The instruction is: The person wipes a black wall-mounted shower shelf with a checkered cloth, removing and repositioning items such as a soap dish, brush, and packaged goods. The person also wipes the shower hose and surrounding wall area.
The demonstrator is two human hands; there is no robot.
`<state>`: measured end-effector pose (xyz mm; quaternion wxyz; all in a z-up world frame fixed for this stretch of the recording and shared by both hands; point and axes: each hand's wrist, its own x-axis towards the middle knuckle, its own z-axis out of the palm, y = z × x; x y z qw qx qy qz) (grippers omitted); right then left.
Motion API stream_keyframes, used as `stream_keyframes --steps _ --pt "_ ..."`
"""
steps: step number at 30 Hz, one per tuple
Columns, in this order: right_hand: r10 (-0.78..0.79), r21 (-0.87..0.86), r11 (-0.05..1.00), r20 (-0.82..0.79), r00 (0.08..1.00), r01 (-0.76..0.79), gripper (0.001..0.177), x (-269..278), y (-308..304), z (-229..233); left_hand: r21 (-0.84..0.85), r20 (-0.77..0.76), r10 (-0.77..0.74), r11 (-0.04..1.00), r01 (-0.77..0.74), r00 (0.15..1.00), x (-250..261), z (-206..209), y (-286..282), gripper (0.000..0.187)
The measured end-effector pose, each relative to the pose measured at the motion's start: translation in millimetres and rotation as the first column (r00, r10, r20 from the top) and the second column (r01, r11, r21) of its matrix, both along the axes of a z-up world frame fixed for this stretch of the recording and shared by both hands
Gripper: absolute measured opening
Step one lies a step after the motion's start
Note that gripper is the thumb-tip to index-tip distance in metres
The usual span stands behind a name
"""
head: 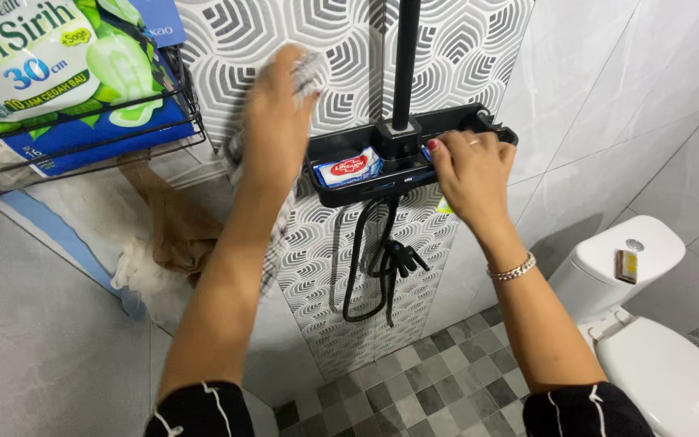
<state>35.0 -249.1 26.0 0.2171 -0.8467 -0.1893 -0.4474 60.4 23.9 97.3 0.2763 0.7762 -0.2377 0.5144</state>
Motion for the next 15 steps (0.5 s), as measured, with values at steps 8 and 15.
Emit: stream_keyframes --steps 8,15 --pt "-0.018 -0.025 0.999 0.1 0.995 0.021 0.018 5.5 -0.2 -16.6 0.26 -0.609 -0.076 0.921 0.29 0.789 81.5 -22.0 -47.9 0.024" --pt "-0.035 -0.037 0.999 0.079 0.996 0.038 0.018 10.9 -0.4 -19.2 0.351 -0.619 -0.235 0.771 0.531 0.75 89.9 -19.8 -16.5 0.048"
